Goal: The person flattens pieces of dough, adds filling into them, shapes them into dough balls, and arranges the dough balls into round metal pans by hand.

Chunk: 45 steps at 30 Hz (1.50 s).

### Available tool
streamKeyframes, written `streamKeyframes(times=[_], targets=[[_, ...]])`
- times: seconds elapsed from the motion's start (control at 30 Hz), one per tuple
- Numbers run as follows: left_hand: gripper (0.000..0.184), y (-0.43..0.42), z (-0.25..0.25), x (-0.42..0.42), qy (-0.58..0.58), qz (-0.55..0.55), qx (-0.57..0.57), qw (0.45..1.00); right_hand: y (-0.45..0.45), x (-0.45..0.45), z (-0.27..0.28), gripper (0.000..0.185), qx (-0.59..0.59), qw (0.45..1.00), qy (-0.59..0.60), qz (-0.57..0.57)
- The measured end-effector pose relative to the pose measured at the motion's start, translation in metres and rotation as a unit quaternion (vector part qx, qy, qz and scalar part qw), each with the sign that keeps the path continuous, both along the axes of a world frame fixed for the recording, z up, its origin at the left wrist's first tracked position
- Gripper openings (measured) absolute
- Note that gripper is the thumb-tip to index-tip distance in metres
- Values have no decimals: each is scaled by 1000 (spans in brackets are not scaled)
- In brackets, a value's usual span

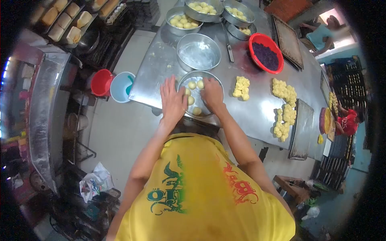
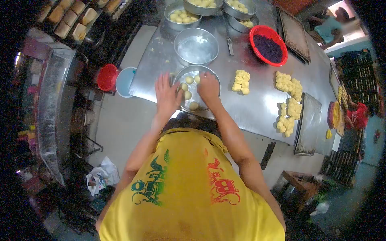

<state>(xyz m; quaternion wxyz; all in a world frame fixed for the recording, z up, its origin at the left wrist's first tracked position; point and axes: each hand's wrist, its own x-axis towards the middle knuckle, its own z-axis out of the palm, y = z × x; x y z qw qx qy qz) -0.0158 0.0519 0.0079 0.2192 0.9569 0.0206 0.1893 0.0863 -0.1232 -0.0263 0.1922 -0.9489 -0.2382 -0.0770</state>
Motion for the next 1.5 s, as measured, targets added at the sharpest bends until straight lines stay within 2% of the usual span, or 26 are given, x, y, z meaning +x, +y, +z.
streamKeyframes(times=[0.1,0.2,0.3,0.4,0.5,0.6,0.7,0.73,0.8,0.9,1.0,1.1,1.2,1.23,1.33,1.37,1.47,1.5], targets=[[25,-6,-3,27,125,10,116,985,0,20,-20,32,-23,997,16,70],[22,-11,-18,35,185,9,146,972,-6,24,-22,34,29,994,7,102],[26,-13,-30,35,172,31,130,976,-19,21,-17,32,37,996,25,72],[33,-17,-31,28,153,43,108,981,-24,16,-10,34,-58,985,142,73],[37,-17,-25,26,166,43,59,983,-25,12,-5,37,-41,988,125,76],[39,-19,-29,28,147,56,63,986,-25,14,-13,39,-27,990,110,80],[34,-23,-23,24,91,65,20,994,-27,12,-6,37,4,992,69,104],[33,-20,-18,22,52,65,-7,997,-27,10,7,36,22,988,95,123],[30,-9,-11,13,-24,62,-62,996,-29,4,30,36,58,975,147,158],[25,-5,-9,-3,-59,160,-113,979,-20,-2,23,34,-37,920,343,185],[21,-4,-10,-16,-30,188,-165,968,-21,-18,22,35,-64,909,336,239],[19,-12,-16,-24,11,186,-227,956,-21,-26,5,30,-1,919,323,226],[20,-11,-33,-27,-4,173,-185,967,-16,-27,-5,28,64,929,296,213],[19,-11,-35,-30,1,175,-208,962,-16,-31,-8,28,87,931,289,207],[19,-7,-40,-31,13,174,-268,948,-19,-28,-7,25,86,925,293,226],[20,-5,-43,-31,18,168,-285,944,-20,-29,-20,32,100,931,296,186],[20,-3,-41,-32,43,159,-345,924,-3,-31,0,36,162,954,224,118],[20,-2,-38,-31,52,156,-364,917,0,-31,-8,37,149,956,218,126]])
